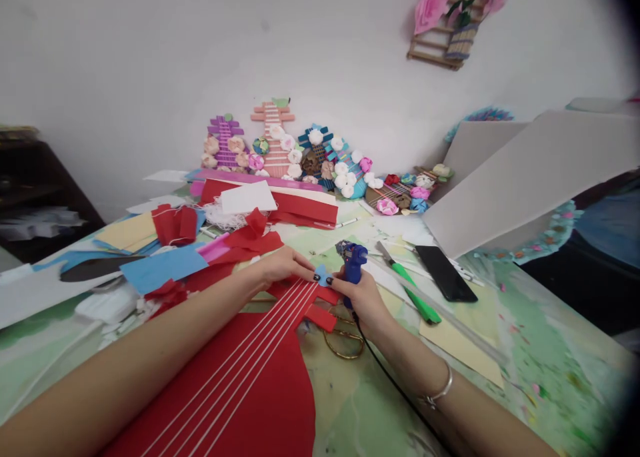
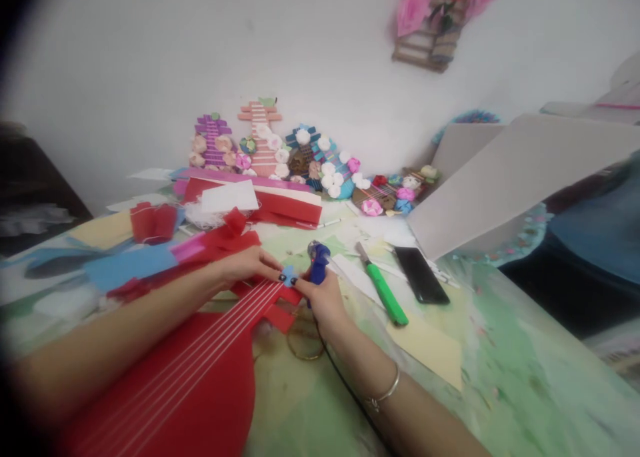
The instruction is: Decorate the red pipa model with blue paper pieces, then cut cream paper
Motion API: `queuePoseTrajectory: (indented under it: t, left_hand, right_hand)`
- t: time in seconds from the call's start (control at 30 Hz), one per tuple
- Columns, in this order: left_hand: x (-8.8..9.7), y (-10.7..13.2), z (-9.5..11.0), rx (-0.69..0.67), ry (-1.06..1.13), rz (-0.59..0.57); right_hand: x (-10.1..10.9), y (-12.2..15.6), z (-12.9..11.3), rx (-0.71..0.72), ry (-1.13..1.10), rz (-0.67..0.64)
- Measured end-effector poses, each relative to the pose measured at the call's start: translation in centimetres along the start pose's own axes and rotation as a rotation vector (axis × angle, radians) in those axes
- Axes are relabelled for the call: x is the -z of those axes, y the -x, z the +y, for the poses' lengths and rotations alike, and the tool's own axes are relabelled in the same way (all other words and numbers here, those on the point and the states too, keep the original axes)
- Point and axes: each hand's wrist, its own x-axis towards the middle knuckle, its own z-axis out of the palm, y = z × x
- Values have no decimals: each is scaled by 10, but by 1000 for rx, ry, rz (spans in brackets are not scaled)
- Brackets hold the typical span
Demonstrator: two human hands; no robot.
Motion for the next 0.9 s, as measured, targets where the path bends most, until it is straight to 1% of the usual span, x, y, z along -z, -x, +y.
queuePoseTrajectory:
  t: [0.1,0.23,0.3,0.37,0.4,0.43,0.5,0.57,0.6,0.63,0.67,0.77,0.83,0.9]
  left_hand:
    - [-2,4,2,40,25,-19]
    - [-1,8,5,57,83,-13]
    - [1,6,3,29,109,-31]
    - [3,1,-1,-20,96,-13]
    - [4,-2,-3,-46,59,28]
    - [4,-3,-3,-81,0,99]
    - [1,-1,0,-192,-159,316]
    - [-5,9,9,-341,-302,527]
    - [-10,16,14,-409,-340,580]
    - [-16,23,20,-453,-349,579]
    - [-21,30,25,-480,-340,539]
    - [-38,45,33,-492,-234,396]
    - [-46,49,33,-506,-146,358]
    - [-50,50,30,-528,-84,356]
  right_hand:
    - [4,1,0,-8,9,28]
    - [10,-2,-4,-60,-116,-1]
    - [13,-2,-7,-58,-196,-18]
    - [15,-1,-11,-37,-231,-20]
    - [15,0,-13,-22,-237,-21]
    - [15,1,-14,-6,-236,-25]
    - [15,4,-16,37,-222,-34]
    - [13,7,-16,98,-197,-39]
    - [12,9,-16,136,-185,-37]
    - [11,11,-16,179,-174,-33]
    - [9,13,-17,223,-167,-30]
    - [6,21,-18,333,-150,-19]
    - [4,26,-17,357,-117,-23]
    - [3,30,-16,345,-82,-52]
